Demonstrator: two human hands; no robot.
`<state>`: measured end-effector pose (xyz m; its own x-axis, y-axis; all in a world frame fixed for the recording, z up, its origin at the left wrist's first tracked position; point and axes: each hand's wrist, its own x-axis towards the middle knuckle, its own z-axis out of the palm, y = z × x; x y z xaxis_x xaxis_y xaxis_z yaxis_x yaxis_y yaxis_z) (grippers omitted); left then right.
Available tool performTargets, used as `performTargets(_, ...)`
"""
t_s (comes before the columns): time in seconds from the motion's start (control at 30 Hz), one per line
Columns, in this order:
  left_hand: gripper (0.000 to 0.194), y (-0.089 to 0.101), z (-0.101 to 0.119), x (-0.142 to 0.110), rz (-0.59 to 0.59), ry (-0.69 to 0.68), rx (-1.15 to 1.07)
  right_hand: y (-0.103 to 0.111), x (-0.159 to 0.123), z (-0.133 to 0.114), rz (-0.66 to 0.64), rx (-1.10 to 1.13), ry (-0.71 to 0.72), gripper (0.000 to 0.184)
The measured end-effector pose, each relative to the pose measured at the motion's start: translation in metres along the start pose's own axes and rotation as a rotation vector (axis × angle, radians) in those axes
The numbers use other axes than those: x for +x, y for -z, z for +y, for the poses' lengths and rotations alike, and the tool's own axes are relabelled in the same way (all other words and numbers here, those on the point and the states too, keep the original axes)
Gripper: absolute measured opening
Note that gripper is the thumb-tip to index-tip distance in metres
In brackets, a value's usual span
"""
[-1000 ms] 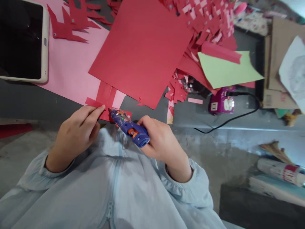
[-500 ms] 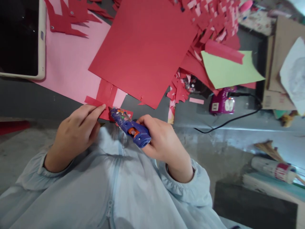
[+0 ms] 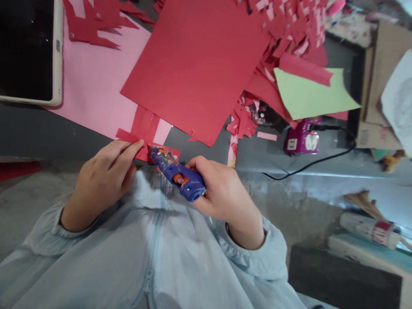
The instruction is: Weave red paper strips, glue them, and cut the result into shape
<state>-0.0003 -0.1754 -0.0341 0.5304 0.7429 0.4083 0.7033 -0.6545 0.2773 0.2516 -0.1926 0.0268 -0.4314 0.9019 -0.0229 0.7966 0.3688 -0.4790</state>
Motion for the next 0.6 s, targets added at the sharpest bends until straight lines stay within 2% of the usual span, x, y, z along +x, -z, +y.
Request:
performTargets(0.3, 0.043, 0.000, 0.001, 0.002, 0.006, -0.015, -0.011, 0.000, -0.002, 0.000, -0.001, 0.015, -0.024, 0.013)
performTargets(0.6, 0.050, -0.002, 0.000, 0.000, -0.031, 0.006, -0.007, 0.001, -0.019, 0.010, 0.081, 0.182, -0.134, 0.026)
